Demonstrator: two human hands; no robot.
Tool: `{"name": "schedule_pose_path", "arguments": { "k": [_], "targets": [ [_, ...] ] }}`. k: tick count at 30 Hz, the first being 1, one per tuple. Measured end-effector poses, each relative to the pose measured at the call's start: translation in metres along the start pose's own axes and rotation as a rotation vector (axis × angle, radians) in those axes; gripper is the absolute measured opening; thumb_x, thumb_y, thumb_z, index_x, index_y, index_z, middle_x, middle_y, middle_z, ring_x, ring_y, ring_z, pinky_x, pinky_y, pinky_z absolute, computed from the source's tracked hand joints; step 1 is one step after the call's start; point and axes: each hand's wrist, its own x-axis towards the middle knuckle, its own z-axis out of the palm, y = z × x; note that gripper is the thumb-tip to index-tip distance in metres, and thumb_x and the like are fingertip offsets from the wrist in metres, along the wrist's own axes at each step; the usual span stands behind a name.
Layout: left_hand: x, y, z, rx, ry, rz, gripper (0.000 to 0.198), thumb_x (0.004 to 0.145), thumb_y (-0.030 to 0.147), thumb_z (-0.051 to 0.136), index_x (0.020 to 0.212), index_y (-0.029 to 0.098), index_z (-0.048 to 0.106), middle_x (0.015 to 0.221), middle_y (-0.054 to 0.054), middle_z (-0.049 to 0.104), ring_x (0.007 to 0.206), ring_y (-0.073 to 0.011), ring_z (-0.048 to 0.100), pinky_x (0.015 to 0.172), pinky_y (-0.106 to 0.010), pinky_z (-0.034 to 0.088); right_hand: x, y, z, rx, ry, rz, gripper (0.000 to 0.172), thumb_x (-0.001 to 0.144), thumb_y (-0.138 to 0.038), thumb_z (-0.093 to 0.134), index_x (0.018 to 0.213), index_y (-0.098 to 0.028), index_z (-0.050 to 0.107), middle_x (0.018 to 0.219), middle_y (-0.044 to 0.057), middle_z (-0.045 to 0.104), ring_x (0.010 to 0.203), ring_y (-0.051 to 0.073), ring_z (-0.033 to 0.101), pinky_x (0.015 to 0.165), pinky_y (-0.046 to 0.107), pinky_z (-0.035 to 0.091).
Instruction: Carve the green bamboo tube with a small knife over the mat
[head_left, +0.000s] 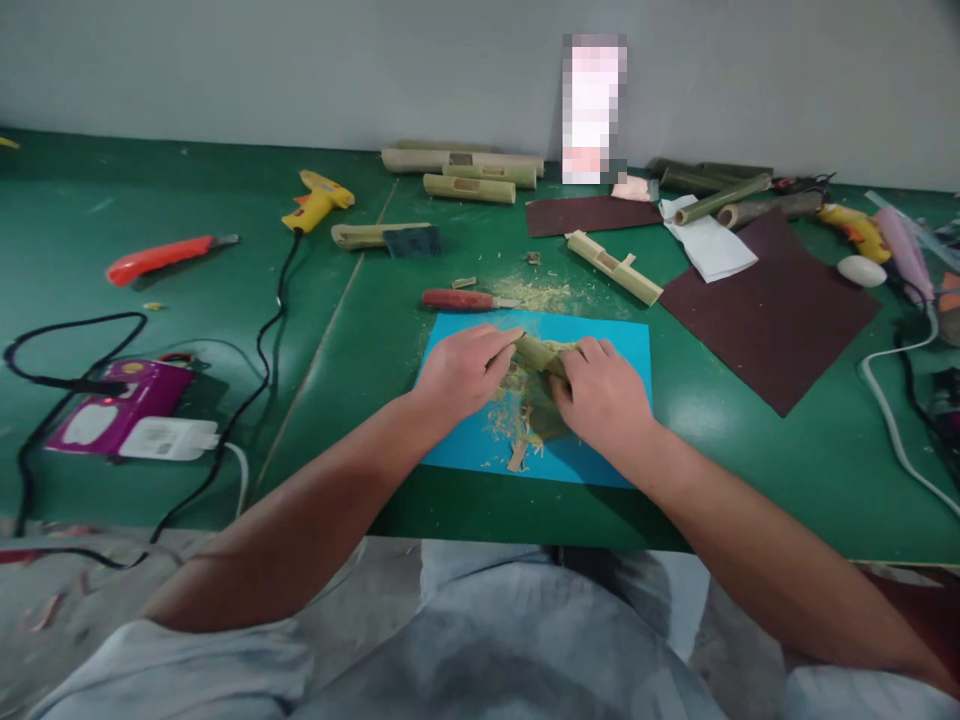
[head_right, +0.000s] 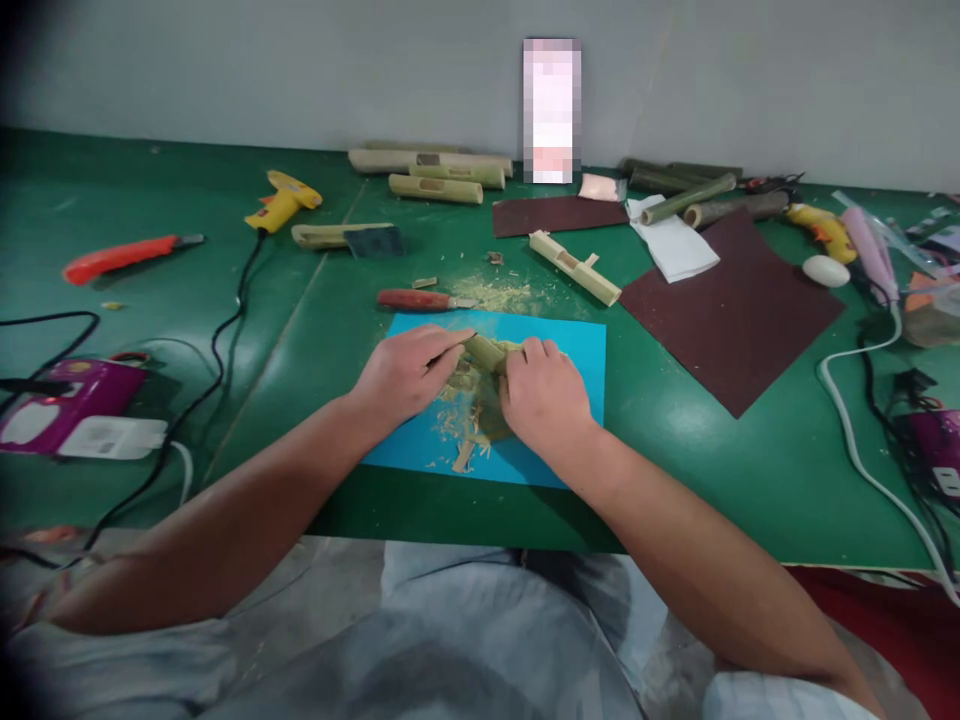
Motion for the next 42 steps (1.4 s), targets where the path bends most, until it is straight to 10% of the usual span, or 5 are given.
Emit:
{"name": "schedule_pose_path", "arguments": {
  "k": [42],
  "targets": [
    [0.004,-0.006,0.005,-0.041,0.004,0.013,0.038,0.103,0.032,0.041,0.119,0.016,0.071,0.082,-0.007,0.066,0.077,-0.0182,0.063,0.072,-0.031,0.053,0.004,0.002,0.018,0.049,0.091,0.019,0.027,0.1,-0.035,0.047,0.091,-0.016,0.064,0.093,0.012,0.062,0.091,0.026,0.055,0.076,0.038,0.04]
  ]
}}
